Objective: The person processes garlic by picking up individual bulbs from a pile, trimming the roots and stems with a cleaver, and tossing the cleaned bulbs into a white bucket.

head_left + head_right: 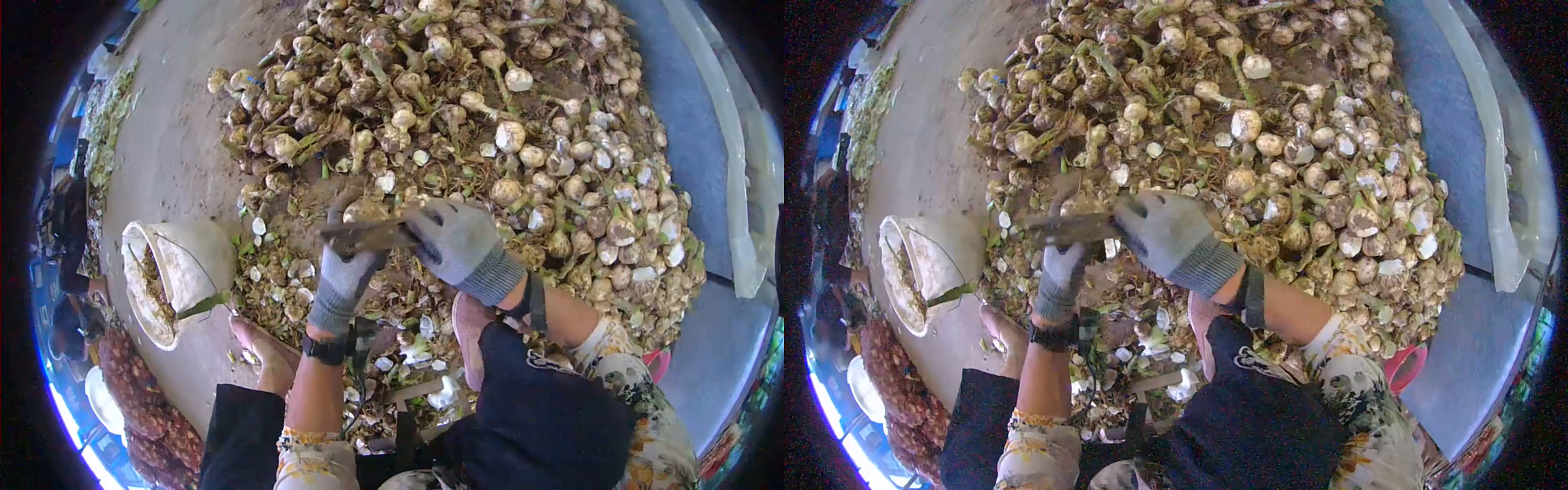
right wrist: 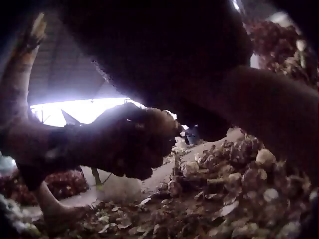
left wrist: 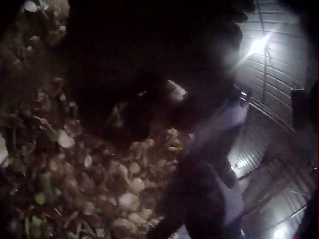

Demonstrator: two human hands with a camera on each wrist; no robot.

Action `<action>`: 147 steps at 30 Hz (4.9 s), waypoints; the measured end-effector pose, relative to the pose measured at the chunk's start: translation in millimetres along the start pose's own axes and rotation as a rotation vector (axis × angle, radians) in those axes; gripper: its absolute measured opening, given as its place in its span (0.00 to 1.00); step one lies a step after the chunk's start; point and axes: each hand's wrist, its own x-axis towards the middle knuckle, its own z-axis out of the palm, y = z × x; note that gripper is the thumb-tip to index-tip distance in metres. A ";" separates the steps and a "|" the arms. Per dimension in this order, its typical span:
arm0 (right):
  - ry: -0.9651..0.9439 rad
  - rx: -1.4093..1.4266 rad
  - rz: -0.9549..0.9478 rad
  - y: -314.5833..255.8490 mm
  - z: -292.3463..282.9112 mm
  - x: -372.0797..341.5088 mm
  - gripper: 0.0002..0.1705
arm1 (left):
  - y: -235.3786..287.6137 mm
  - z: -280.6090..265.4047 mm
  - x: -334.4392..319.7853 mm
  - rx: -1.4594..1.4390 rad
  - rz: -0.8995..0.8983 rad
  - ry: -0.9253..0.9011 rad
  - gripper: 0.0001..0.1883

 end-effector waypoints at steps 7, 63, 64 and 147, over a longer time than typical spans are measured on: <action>-0.014 -0.020 -0.071 -8.5 -7.6 -12.7 0.28 | -14.3 1.6 -13.7 0.149 0.053 -0.004 0.32; 0.012 -0.037 -0.018 0.9 -16.8 -16.9 0.23 | -4.1 19.4 -13.1 -0.038 0.012 -0.065 0.30; -0.030 -0.075 0.036 8.8 -7.0 -18.3 0.25 | 4.3 25.4 -22.7 -0.073 -0.012 -0.079 0.29; 0.023 0.098 0.281 32.6 -52.2 -24.3 0.21 | -12.8 23.4 74.2 0.303 0.056 -0.261 0.33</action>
